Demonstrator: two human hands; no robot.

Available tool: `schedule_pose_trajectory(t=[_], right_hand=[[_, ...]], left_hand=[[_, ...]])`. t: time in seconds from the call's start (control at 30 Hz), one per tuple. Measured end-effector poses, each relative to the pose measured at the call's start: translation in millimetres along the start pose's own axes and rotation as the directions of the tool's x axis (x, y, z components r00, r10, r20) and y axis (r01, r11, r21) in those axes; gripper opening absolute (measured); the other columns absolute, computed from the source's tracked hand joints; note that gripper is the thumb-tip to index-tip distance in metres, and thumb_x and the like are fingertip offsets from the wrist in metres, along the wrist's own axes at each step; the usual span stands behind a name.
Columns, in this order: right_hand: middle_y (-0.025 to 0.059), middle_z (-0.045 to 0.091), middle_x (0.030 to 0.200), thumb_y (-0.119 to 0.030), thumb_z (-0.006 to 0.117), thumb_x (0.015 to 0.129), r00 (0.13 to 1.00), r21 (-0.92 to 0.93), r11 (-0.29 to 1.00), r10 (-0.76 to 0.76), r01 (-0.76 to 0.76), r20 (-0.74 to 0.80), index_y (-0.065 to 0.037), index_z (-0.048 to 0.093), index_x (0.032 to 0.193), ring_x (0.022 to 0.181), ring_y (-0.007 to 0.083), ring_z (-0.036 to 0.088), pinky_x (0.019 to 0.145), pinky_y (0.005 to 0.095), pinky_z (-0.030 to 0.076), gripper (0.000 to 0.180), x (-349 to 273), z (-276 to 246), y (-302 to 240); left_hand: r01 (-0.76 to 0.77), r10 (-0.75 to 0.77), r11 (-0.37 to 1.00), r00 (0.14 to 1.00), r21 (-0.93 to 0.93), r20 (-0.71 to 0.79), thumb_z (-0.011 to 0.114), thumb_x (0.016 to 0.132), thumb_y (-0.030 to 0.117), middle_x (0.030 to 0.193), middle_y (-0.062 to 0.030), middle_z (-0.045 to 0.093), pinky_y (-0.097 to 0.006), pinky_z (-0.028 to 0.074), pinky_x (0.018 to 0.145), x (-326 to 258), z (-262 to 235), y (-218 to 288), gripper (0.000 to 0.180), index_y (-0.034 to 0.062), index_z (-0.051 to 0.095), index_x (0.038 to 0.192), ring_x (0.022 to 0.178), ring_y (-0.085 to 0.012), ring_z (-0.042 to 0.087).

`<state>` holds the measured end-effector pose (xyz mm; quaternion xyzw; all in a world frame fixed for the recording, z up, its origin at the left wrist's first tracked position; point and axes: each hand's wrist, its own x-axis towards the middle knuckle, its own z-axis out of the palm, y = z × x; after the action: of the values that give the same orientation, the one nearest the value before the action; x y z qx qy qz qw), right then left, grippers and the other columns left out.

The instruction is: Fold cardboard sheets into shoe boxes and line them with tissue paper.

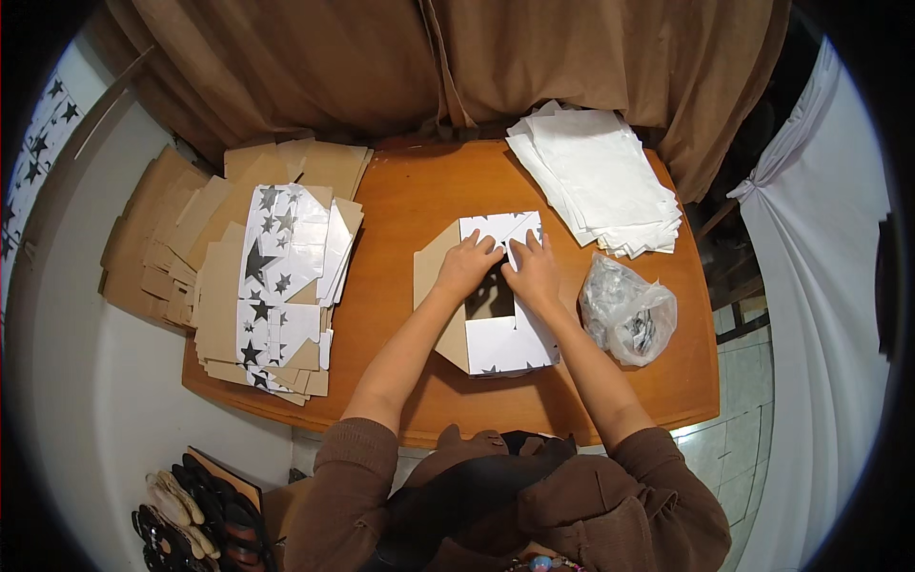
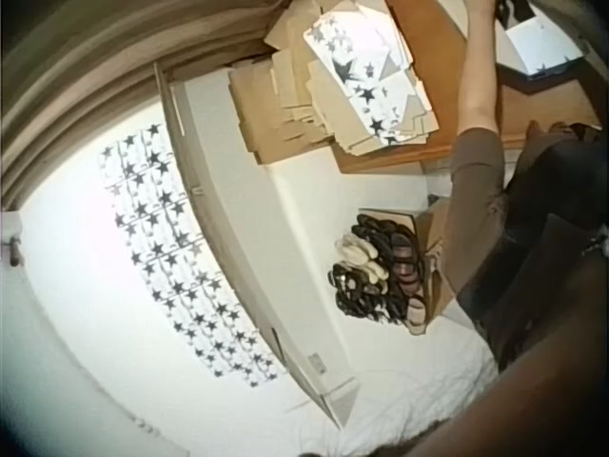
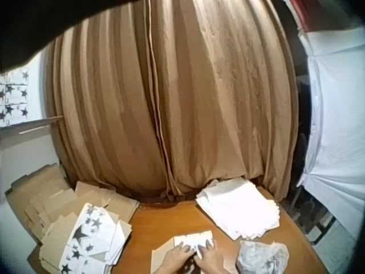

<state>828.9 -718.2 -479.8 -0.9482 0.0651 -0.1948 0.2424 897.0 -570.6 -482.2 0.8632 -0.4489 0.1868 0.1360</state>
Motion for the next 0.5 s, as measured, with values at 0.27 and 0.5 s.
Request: schedule_pose_trajectory(t=[0.27,0.5], right_hand=[[0.0216,0.047,0.131,-0.026,0.065,0.073,0.999,0.021,1.0,-0.021,0.02,0.025,-0.011,0.062,0.115,0.126,0.045,0.036,0.1,0.0459,0.038,0.046,7,-8,-1],[0.0296,0.031,0.139,-0.008,0.048,0.087,0.982,0.235,0.953,-0.186,0.19,-0.036,-0.005,0.057,0.119,0.132,0.0453,0.026,0.107,0.0443,0.028,0.034,0,0,30]], left_hand=[[-0.052,0.062,0.99,0.995,0.129,-0.077,0.056,0.078,0.013,0.093,-0.0065,0.054,-0.033,0.055,0.061,6,-1,-1,0.013,0.0144,0.057,0.091,0.099,-0.0292,0.061],[0.06,-0.056,0.994,0.997,0.089,-0.046,0.056,0.075,0.008,0.083,-0.0065,0.054,-0.031,0.053,0.054,5,1,-1,0.008,0.0073,0.051,0.08,0.076,-0.0202,0.063]])
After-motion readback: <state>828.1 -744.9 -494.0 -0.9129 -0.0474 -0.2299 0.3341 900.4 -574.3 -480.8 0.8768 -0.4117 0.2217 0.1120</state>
